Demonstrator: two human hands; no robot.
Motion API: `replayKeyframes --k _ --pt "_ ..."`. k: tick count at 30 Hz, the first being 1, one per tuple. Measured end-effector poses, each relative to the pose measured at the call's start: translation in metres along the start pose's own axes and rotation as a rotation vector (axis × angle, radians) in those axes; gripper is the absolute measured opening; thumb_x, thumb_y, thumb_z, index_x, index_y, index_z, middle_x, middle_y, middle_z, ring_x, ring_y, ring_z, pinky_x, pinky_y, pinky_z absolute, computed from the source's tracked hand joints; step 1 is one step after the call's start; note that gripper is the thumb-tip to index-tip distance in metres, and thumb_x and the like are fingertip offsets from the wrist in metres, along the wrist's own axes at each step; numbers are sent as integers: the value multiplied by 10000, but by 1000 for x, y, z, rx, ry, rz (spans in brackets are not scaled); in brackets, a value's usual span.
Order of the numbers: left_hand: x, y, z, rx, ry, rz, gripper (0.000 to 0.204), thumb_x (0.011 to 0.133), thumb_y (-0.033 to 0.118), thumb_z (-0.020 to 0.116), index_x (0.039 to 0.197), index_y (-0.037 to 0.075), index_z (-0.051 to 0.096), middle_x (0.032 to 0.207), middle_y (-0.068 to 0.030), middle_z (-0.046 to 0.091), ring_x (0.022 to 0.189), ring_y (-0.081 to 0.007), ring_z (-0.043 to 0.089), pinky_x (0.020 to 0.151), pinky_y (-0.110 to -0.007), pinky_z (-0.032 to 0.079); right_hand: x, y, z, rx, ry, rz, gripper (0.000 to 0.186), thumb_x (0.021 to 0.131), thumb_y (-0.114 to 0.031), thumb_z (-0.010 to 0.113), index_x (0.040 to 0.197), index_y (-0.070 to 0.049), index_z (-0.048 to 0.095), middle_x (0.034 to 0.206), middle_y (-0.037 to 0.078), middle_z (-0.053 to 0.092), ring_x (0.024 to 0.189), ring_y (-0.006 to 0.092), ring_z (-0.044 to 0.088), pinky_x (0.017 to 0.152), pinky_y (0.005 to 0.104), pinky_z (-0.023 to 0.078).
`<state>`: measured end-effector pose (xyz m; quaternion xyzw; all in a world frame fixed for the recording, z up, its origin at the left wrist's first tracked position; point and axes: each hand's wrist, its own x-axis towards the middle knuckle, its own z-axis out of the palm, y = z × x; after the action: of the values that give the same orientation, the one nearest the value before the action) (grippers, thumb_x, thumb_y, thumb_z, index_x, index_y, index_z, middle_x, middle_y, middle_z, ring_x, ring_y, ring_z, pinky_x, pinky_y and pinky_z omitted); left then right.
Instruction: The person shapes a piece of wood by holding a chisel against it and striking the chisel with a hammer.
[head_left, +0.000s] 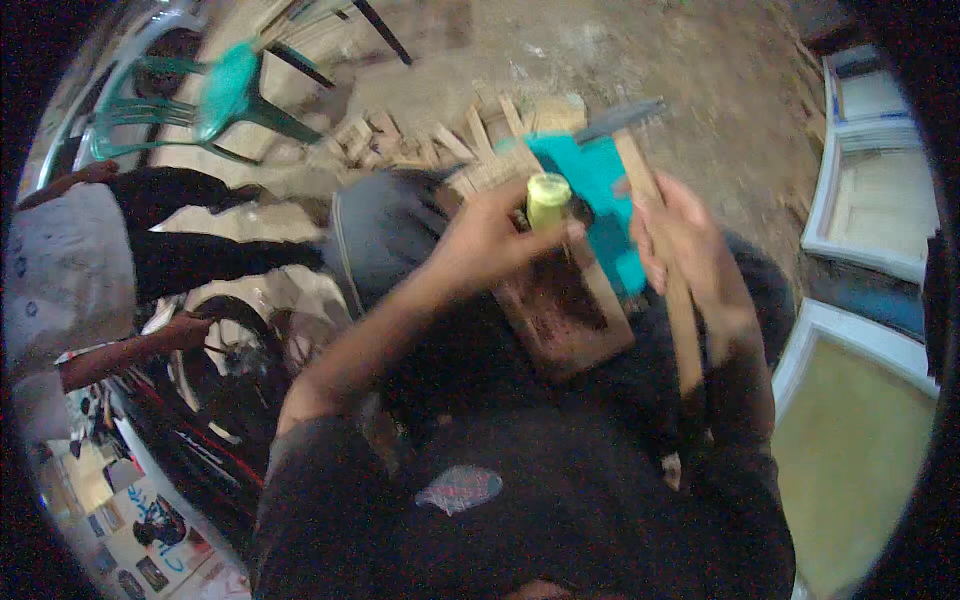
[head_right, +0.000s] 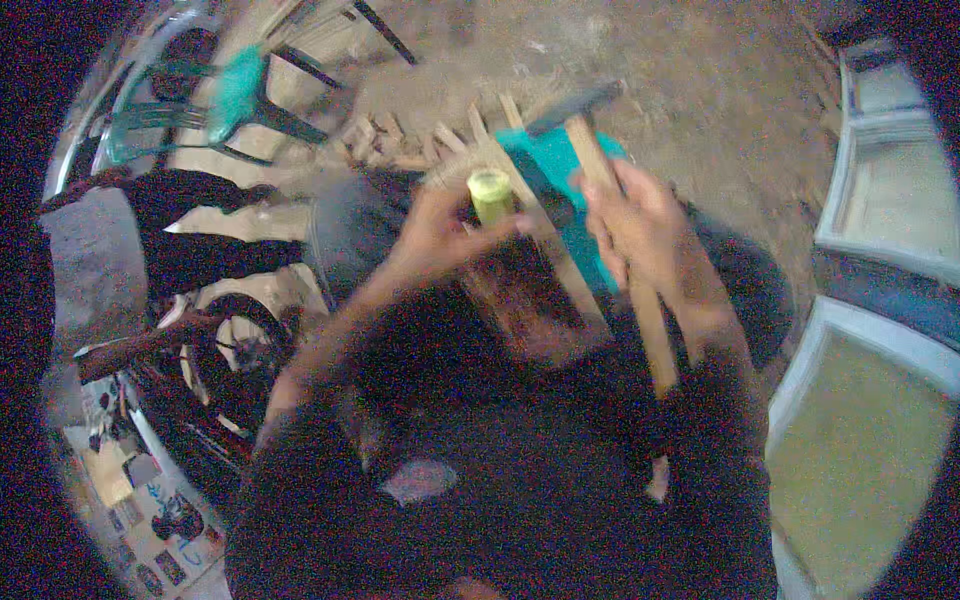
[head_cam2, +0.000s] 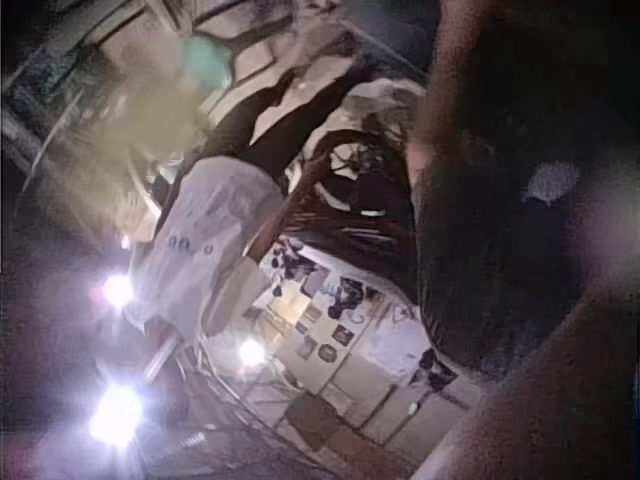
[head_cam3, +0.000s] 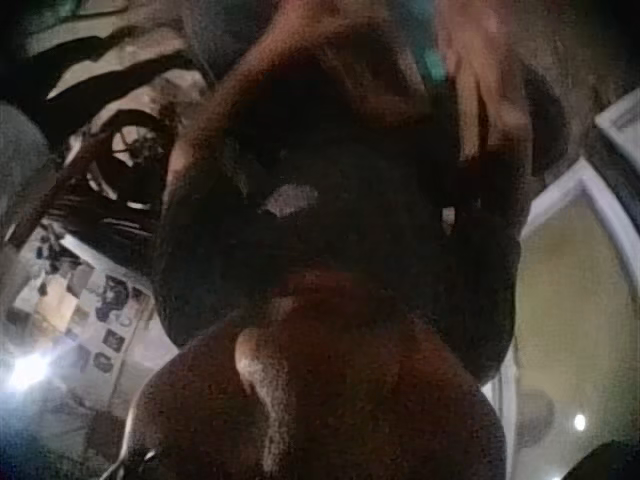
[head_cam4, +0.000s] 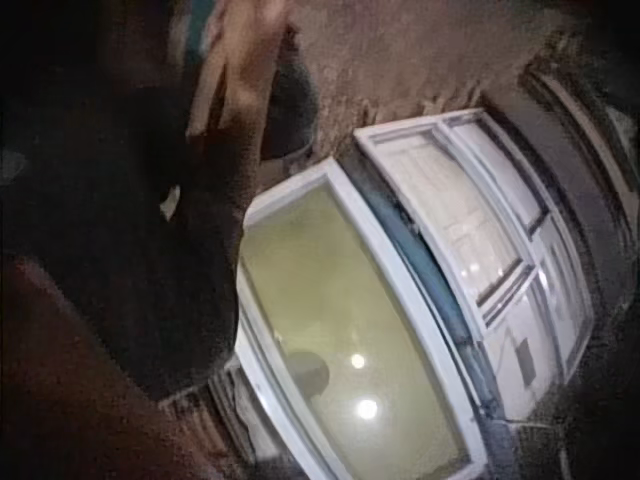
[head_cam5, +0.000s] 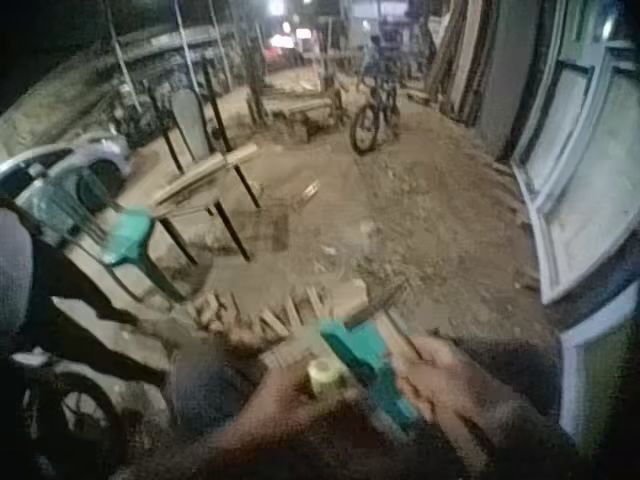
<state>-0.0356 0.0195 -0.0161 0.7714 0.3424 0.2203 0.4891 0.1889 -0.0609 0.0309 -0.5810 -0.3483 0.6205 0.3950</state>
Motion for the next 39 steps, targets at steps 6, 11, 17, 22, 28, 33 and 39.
replayKeyframes --k 6,11,17,22,28,33,39 --pt "0 -1 -3 -188 15 -22 336 821 233 761 977 16 557 848 -83 609 800 -147 584 725 -332 482 -9 -11 17 46 -145 -6 227 1011 -212 459 1144 -41 529 631 -15 481 399 72 430 365 235 357" --pt "1 1 0 -335 -17 -197 259 898 215 693 1025 17 586 865 2 621 810 -80 565 711 -282 473 -8 1 24 22 -145 57 238 1022 -231 423 1130 -42 519 639 2 502 406 81 448 373 236 373" --pt "4 16 1 -594 81 -256 194 936 207 665 940 15 638 828 16 644 766 -58 566 670 -260 474 -1 10 35 72 -170 65 287 1053 -263 365 1192 -44 487 670 44 533 438 106 490 395 248 422" --pt "2 8 1 -599 131 -287 186 949 212 650 961 27 641 855 20 642 787 -56 568 677 -252 472 2 19 38 110 -221 26 296 1056 -286 367 1184 -41 474 684 70 553 481 145 542 446 265 467" --pt "1 15 0 -618 215 -318 242 966 281 622 938 42 636 810 18 635 743 -68 582 651 -252 474 1 21 35 49 -288 89 333 1038 -298 384 1197 -16 458 730 134 593 573 192 600 575 296 510" --pt "4 -2 4 -695 168 -308 233 964 287 622 916 60 624 742 -8 634 672 -83 599 601 -255 477 -32 -47 27 -612 261 -256 300 962 -212 479 1182 -20 545 1107 136 633 979 195 600 819 317 485" --pt "4 1 4 -704 187 -314 245 962 292 623 907 54 604 714 -21 637 625 -104 602 568 -263 465 -60 -75 13 -716 343 -813 329 947 -215 504 1204 -11 525 1132 144 606 1002 210 583 841 332 474"
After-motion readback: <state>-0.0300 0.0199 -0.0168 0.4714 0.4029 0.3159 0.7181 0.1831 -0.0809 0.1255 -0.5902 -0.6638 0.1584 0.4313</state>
